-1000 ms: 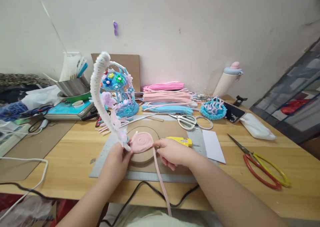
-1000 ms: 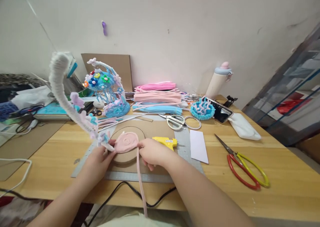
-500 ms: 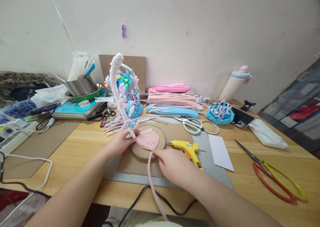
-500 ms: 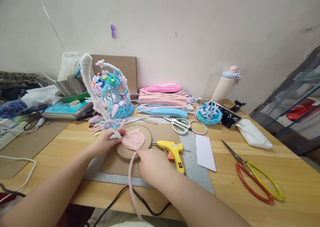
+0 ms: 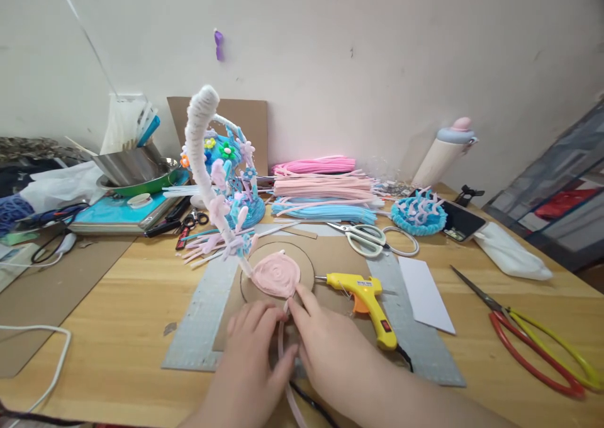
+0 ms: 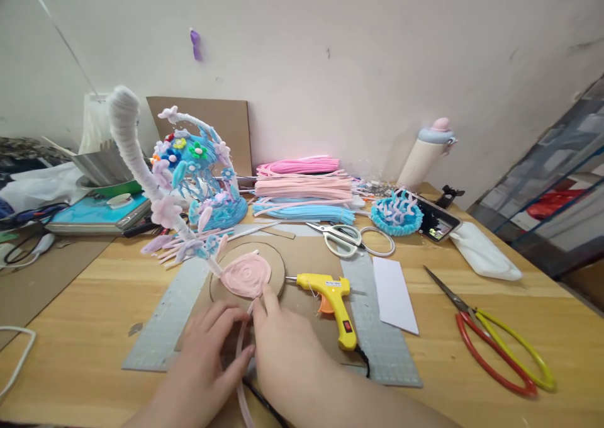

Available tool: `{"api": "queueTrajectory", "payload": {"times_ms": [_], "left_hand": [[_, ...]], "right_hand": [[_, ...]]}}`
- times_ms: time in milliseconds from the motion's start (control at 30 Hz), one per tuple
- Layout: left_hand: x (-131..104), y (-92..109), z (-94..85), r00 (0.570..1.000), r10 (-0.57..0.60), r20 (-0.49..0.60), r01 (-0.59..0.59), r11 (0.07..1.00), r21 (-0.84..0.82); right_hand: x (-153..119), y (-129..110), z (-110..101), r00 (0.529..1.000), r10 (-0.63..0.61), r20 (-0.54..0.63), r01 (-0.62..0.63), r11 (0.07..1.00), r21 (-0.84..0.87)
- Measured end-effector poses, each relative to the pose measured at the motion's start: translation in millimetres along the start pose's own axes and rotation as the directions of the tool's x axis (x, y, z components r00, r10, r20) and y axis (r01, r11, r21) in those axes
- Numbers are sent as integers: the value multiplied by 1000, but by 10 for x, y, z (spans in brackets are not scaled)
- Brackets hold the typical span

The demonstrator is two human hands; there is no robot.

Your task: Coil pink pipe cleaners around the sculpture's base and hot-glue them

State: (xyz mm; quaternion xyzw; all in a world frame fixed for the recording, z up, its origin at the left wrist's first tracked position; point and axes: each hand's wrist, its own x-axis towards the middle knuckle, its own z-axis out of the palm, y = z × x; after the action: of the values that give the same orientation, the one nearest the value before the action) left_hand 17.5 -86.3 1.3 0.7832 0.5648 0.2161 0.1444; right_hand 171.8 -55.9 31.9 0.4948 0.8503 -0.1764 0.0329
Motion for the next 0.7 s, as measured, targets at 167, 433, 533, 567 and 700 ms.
{"api": "queueTrajectory", "payload": {"times_ms": [167,433,533,567,700], "left_hand": [[35,0,32,999,-43,20,41,996,79],[262,-166,-449,948,186,257,-232,959,162],[352,-254,-516,912,290,290,-365,896,252],[378,-285,-511,909,310,279,-388,874,293],[436,-365,-402,920,316,230,-384,843,376]], "right_hand": [[5,24,47,995,-64,-81,63,998,-13],[-27,53,-5,993,-78,-92,73,996,-57],[-20,59,-11,990,-95,-100,90,995,-49],[-15,60,-11,990,-99,-102,94,994,-46],[13,61,-9,993,-87,-77,85,996,-29]]}}
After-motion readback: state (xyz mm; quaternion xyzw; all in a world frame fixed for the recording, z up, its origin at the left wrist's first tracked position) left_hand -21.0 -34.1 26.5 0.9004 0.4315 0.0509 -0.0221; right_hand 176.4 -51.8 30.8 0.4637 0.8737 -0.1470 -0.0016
